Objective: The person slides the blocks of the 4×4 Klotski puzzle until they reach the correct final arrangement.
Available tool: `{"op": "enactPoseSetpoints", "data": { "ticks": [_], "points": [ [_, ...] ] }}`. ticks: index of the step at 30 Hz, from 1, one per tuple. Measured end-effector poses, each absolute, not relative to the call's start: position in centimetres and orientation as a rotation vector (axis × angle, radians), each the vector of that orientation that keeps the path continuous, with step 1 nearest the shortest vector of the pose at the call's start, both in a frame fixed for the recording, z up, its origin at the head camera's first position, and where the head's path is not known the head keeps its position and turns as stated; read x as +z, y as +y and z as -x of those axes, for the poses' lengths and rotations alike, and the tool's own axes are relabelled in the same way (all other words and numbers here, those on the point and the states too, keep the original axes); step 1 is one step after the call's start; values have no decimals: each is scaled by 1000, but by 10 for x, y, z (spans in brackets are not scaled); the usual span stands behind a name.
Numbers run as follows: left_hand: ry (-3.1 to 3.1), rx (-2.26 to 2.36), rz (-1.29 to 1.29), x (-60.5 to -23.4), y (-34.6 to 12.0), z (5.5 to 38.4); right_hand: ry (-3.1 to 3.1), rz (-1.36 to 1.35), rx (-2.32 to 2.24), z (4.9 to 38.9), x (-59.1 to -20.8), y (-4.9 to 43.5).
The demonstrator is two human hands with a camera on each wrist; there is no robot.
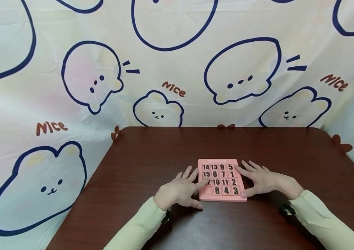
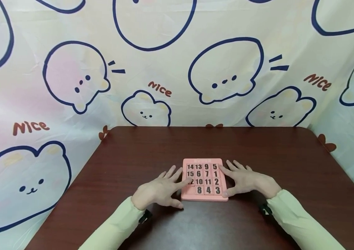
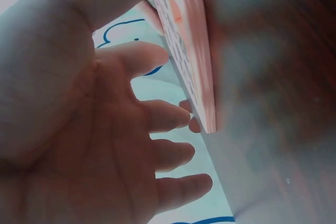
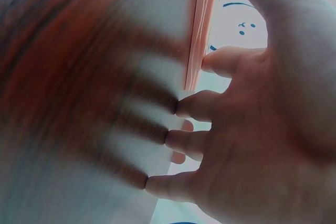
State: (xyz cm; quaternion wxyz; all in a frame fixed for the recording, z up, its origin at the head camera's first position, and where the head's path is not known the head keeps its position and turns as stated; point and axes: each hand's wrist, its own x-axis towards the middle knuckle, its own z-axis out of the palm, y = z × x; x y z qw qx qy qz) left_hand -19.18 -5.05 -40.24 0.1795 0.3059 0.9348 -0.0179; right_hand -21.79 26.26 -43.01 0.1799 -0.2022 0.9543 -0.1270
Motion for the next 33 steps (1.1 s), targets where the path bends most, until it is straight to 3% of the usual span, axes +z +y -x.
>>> {"op": "enactPoseSetpoints", "data": {
  "ticks": [15,33],
  "points": [
    [2603,-82,-854,-409,-60,191,2699,580,-343,223,-431,261],
    [2559,-91,-939,-393,-57,178,2699,579,-350,220,-431,262]
  ]
}}
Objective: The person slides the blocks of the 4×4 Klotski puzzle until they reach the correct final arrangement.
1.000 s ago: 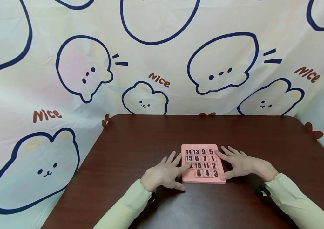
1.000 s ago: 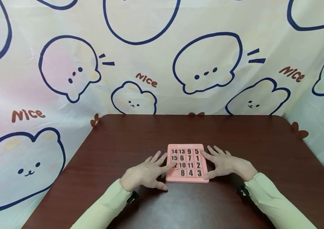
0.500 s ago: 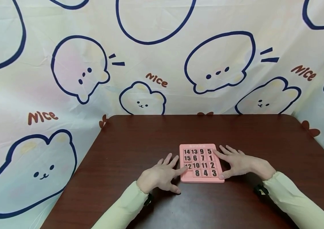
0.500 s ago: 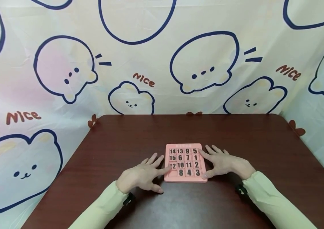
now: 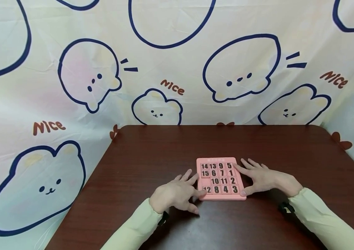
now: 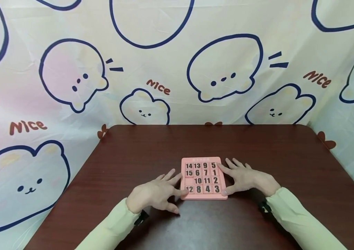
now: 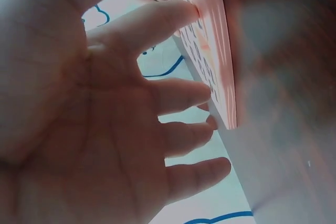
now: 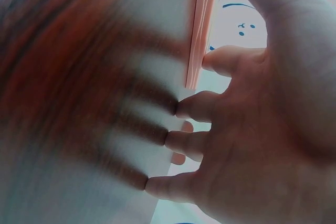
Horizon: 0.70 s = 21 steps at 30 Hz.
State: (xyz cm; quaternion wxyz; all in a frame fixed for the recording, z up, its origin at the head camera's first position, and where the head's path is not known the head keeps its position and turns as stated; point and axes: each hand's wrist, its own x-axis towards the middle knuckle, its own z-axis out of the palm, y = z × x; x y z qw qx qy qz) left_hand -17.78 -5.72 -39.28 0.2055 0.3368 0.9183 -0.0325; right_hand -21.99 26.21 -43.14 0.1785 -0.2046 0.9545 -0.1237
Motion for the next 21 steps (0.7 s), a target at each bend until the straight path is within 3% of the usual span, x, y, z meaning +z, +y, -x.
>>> {"op": "enactPoseSetpoints", "data": {
  "ticks": [21],
  "points": [
    [2626,160,-783,-408,-51,228,2693,591,-366,220,-429,261]
  ]
}}
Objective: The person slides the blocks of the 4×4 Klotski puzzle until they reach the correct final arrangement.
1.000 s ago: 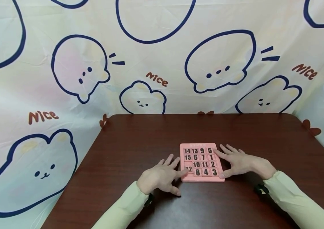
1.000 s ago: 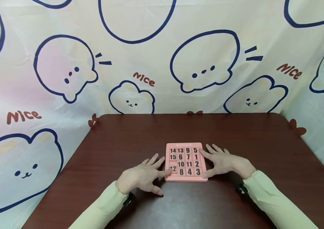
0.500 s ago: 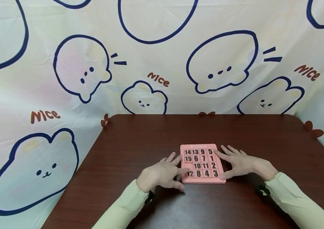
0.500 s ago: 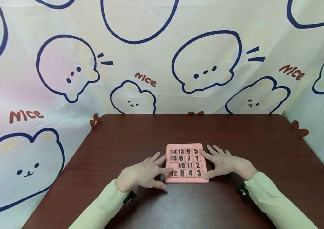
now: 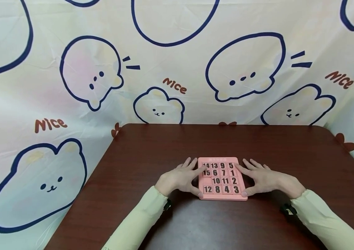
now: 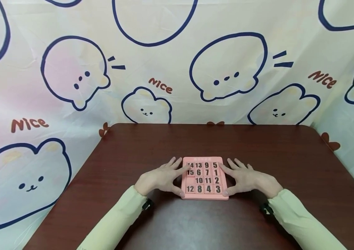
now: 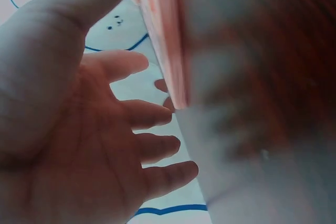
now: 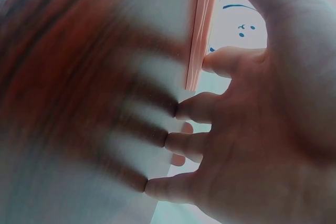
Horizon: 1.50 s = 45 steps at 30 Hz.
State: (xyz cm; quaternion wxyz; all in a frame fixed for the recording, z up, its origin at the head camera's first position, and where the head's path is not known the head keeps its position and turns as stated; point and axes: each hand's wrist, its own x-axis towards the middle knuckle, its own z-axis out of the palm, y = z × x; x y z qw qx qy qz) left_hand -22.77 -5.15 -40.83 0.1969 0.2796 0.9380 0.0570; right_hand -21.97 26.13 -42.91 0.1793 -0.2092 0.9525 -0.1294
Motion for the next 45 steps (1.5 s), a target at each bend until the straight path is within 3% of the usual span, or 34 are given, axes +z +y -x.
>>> {"op": "enactPoseSetpoints", "data": {
  "ticks": [22,45],
  "points": [
    [2609,103,-763,-421,-51,221,2690,577,-373,216,-432,260],
    [2691,-49,-935,-405,-46,207,2700,579,-358,220,-432,260]
  ]
}}
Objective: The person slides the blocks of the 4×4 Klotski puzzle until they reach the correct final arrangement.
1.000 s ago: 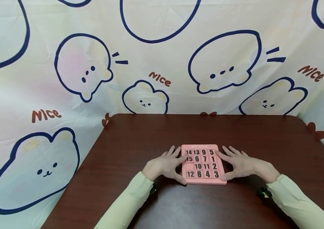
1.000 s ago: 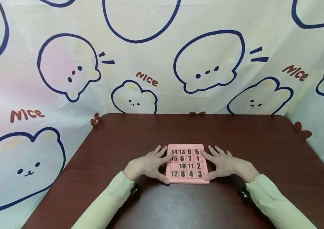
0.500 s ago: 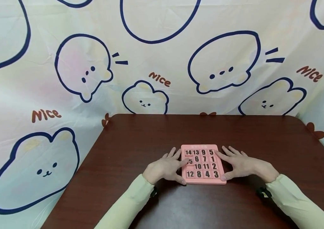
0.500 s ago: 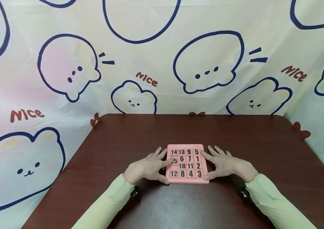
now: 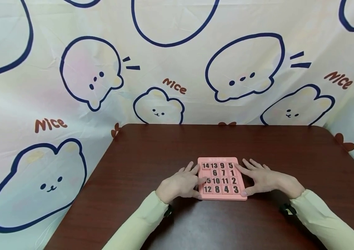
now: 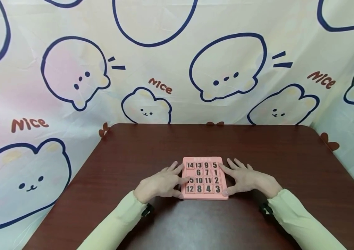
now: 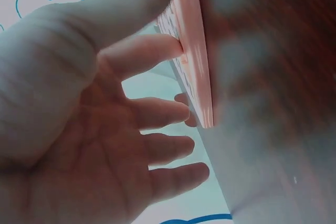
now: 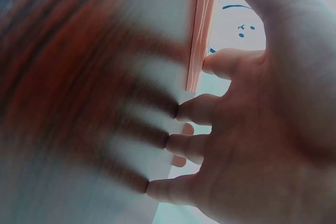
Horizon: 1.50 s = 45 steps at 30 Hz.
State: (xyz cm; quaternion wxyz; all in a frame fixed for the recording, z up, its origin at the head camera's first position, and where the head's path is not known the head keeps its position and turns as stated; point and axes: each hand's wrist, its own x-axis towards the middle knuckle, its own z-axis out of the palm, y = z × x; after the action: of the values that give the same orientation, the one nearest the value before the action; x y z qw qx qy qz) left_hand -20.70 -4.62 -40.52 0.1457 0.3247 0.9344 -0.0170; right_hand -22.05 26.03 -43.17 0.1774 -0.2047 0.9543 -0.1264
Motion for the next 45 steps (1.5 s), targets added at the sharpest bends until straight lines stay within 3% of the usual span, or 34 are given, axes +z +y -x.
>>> {"op": "enactPoseSetpoints", "data": {
  "ticks": [11,26,45],
  "points": [
    [2634,247,-808,-404,-49,224,2699,578,-352,221,-432,260],
    [2623,12,-777,-414,-41,244,2706,573,-339,222,-431,258],
    [2622,48,-832,-415,-40,226,2715,583,-349,219,-431,261]
  ]
}}
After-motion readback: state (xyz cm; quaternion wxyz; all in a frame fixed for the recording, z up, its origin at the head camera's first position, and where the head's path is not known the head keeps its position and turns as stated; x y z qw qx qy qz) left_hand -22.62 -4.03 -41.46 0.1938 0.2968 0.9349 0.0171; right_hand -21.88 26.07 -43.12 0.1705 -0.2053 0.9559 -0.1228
